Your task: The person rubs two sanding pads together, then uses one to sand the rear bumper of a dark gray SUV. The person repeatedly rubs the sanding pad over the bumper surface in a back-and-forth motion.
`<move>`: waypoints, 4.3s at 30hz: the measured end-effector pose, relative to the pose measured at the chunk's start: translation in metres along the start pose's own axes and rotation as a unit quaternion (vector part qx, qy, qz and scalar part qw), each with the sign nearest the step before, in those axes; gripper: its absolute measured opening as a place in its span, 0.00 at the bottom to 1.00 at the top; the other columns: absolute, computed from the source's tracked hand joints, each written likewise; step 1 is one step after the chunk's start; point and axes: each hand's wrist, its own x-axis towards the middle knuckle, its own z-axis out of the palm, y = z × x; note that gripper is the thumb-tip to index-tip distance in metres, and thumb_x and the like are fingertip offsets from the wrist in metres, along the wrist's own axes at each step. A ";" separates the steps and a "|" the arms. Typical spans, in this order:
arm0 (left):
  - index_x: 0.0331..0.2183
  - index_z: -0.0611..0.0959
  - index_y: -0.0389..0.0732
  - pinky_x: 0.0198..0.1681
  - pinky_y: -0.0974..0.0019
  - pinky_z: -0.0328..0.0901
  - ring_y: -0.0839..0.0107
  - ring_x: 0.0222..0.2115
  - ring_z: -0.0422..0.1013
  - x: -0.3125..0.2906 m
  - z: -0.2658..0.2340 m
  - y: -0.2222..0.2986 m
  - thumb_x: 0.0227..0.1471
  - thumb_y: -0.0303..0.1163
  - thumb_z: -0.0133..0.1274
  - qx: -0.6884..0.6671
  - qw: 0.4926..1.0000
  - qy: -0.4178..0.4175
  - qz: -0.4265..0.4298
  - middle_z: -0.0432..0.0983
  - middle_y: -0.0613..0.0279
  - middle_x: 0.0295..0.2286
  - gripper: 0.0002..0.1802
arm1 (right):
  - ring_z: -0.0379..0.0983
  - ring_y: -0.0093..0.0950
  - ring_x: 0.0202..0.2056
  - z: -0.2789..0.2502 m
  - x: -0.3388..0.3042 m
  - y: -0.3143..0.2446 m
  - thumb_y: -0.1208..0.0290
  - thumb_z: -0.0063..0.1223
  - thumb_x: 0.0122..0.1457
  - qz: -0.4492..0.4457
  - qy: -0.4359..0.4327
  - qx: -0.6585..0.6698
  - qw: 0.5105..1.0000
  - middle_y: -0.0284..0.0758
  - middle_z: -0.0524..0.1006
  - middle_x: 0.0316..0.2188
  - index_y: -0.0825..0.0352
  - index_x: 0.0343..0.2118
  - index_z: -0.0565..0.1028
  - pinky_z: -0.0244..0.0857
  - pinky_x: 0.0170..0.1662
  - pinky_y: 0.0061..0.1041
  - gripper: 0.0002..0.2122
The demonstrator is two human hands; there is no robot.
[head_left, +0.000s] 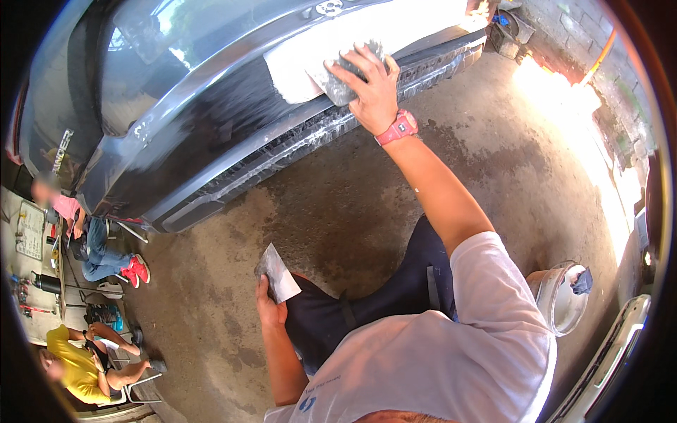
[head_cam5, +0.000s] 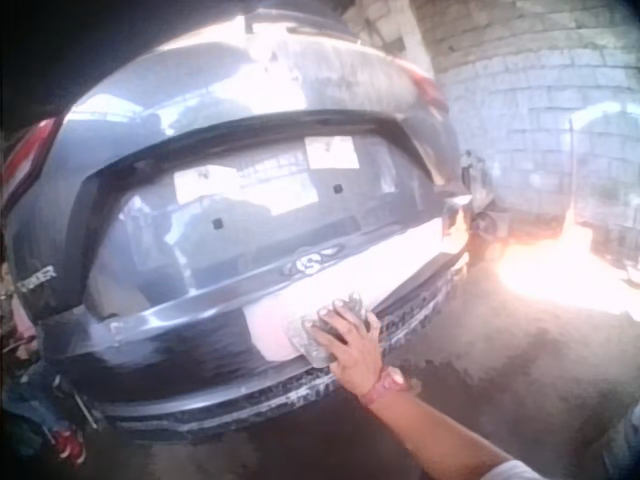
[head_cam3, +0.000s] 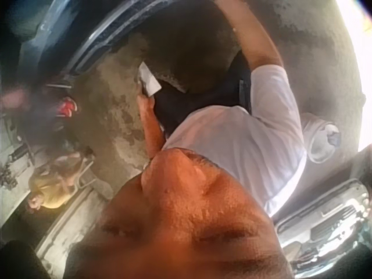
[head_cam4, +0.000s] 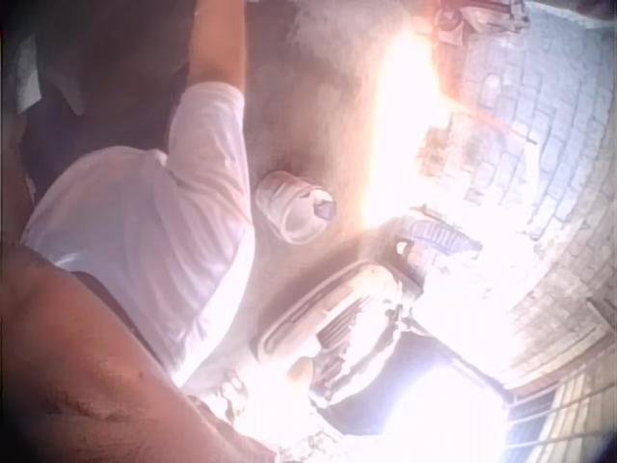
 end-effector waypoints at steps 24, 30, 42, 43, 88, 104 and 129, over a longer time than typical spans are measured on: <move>0.60 0.76 0.32 0.57 0.56 0.79 0.61 0.53 0.80 -0.021 -0.011 0.005 0.72 0.37 0.58 -0.021 1.000 0.003 0.016 0.80 0.52 0.54 0.24 | 0.65 0.37 0.72 -0.025 0.032 -0.016 0.89 0.55 0.45 0.039 0.011 0.000 0.999 0.25 0.76 0.63 0.39 0.62 0.82 0.50 0.71 0.57 0.42; 0.60 0.76 0.31 0.57 0.56 0.79 0.60 0.53 0.80 -0.019 -0.006 0.005 0.72 0.38 0.57 -0.008 1.000 0.007 0.021 0.80 0.51 0.55 0.25 | 0.66 0.38 0.71 -0.038 0.058 -0.012 0.87 0.58 0.48 0.030 -0.003 0.002 1.000 0.21 0.76 0.63 0.37 0.62 0.80 0.51 0.69 0.63 0.39; 0.55 0.81 0.34 0.56 0.58 0.78 0.63 0.51 0.82 -0.016 -0.008 0.005 0.68 0.40 0.62 -0.004 1.000 0.009 0.020 0.84 0.55 0.51 0.23 | 0.65 0.36 0.72 -0.011 0.017 -0.016 0.88 0.56 0.44 0.025 -0.002 0.020 0.999 0.25 0.76 0.62 0.40 0.62 0.82 0.49 0.70 0.57 0.41; 0.55 0.81 0.34 0.56 0.58 0.78 0.63 0.51 0.82 -0.018 -0.008 0.005 0.69 0.40 0.62 -0.004 1.000 0.008 0.021 0.84 0.55 0.51 0.23 | 0.65 0.37 0.72 -0.005 0.005 -0.016 0.88 0.56 0.44 0.021 -0.001 0.025 0.999 0.25 0.76 0.62 0.40 0.62 0.82 0.49 0.70 0.56 0.41; 0.58 0.80 0.33 0.59 0.58 0.76 0.63 0.52 0.81 -0.023 -0.017 0.002 0.71 0.40 0.58 0.011 1.000 0.006 0.029 0.83 0.55 0.52 0.23 | 0.67 0.38 0.71 -0.004 -0.027 0.047 0.87 0.55 0.44 0.030 0.040 0.031 0.998 0.30 0.77 0.62 0.49 0.60 0.83 0.50 0.73 0.51 0.37; 0.61 0.77 0.31 0.61 0.56 0.73 0.60 0.56 0.77 -0.033 0.022 0.004 0.72 0.40 0.57 0.059 0.992 0.075 0.085 0.79 0.53 0.57 0.26 | 0.67 0.46 0.69 -0.053 -0.105 -0.045 0.88 0.56 0.54 0.102 0.003 0.285 0.953 0.42 0.74 0.63 0.58 0.66 0.77 0.59 0.73 0.48 0.34; 0.54 0.82 0.30 0.53 0.57 0.80 0.61 0.48 0.83 -0.005 0.036 0.008 0.71 0.34 0.56 0.023 0.999 0.022 0.040 0.85 0.53 0.48 0.18 | 0.75 0.53 0.63 -0.160 -0.143 -0.010 0.26 0.38 0.70 0.566 0.017 0.777 0.276 0.46 0.74 0.65 0.59 0.73 0.62 0.74 0.56 0.72 0.43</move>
